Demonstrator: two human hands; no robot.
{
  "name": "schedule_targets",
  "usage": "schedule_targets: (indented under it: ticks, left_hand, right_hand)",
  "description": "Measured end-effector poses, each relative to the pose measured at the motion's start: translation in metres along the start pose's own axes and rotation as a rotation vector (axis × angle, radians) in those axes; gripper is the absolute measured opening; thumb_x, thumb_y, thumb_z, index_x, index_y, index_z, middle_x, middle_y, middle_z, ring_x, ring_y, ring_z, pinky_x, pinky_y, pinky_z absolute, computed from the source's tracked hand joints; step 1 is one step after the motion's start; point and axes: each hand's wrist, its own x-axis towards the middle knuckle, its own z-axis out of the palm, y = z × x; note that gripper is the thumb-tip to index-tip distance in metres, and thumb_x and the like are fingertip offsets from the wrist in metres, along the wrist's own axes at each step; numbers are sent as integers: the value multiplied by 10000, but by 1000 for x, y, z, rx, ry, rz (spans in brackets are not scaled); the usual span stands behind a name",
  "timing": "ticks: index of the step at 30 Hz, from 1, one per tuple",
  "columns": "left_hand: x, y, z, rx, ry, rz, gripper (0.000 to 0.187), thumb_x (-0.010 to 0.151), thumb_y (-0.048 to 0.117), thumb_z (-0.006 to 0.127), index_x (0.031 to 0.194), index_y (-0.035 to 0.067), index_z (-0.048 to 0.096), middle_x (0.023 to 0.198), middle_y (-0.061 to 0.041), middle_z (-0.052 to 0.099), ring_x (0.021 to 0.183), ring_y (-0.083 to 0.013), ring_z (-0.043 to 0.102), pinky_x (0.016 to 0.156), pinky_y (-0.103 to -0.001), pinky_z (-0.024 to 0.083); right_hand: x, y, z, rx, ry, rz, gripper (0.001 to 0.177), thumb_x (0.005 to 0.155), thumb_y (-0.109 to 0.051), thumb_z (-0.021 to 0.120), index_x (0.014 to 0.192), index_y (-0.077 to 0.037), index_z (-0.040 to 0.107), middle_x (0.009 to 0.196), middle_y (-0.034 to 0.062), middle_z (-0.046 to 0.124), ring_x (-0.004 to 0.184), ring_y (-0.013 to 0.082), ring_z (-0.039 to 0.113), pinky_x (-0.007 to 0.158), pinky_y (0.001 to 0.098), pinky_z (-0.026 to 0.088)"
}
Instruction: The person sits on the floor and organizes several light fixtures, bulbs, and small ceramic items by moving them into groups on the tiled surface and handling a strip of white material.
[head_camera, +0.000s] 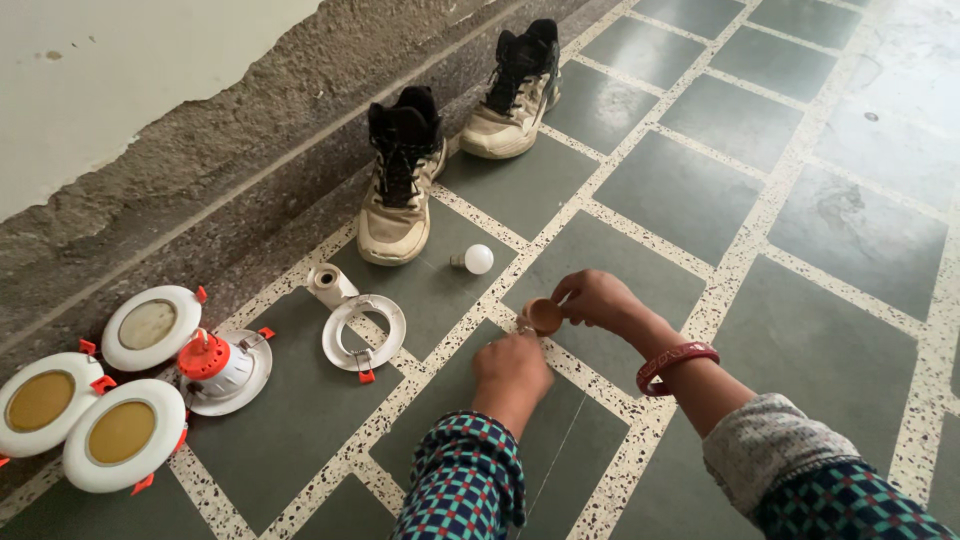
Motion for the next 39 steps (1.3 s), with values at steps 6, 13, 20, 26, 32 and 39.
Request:
schedule_targets:
  ticks: [6,13,20,26,32,39]
  left_hand:
    - [1,0,-1,-9,-3,-5,377,944,186,573,1298,64,617,1169,-167,720,1121,-326,694,932,-453,556]
    - [-7,-7,-23,-22,-5,-7,393,927,225,604,1296,93,617,1163,-162,720,1111,-343,692,934,-474,549]
    - [-22,-22,-49,54,-55,-20,747,896,217,632,1571,78,343,1211,-151,704,1121,-316,693,933,-451,559]
    - [-38,-43,-71,45,-21,4,750,878,197,611,1575,106,350,1256,-137,693,1179,-306,665,953,-445,547]
    - [-74,-72,-103,52,-46,37,700,855,221,625,1524,182,423,1224,-119,706,1153,-317,668,946,-459,549]
    - [-121,-138,-135,169,-24,104,523,888,315,661,1364,120,566,1218,-128,709,1152,-318,675,952,-472,539]
  right_hand:
    - [-6,-2,-2,-89,21,-68,329,831,-174,707,1150,-109,749,938,75,804,746,171,752,664,338,606]
    - [-7,-17,-4,-268,109,-197,339,816,-245,730,1137,-139,760,1051,91,785,954,258,754,879,387,584]
    - [-20,-49,-1,-362,115,-272,324,809,-192,688,1124,-163,757,1085,84,771,1006,279,729,901,409,576]
    - [-39,-90,3,-394,68,-330,357,800,-178,687,1151,-186,754,1052,83,784,962,276,742,858,408,581]
    - [-62,-144,22,-520,-66,-424,347,804,-201,708,1148,-233,746,990,96,753,913,312,721,813,440,562]
    - [-69,-204,85,-708,-62,-764,178,906,-289,663,1024,-170,722,896,112,750,862,331,733,760,454,565]
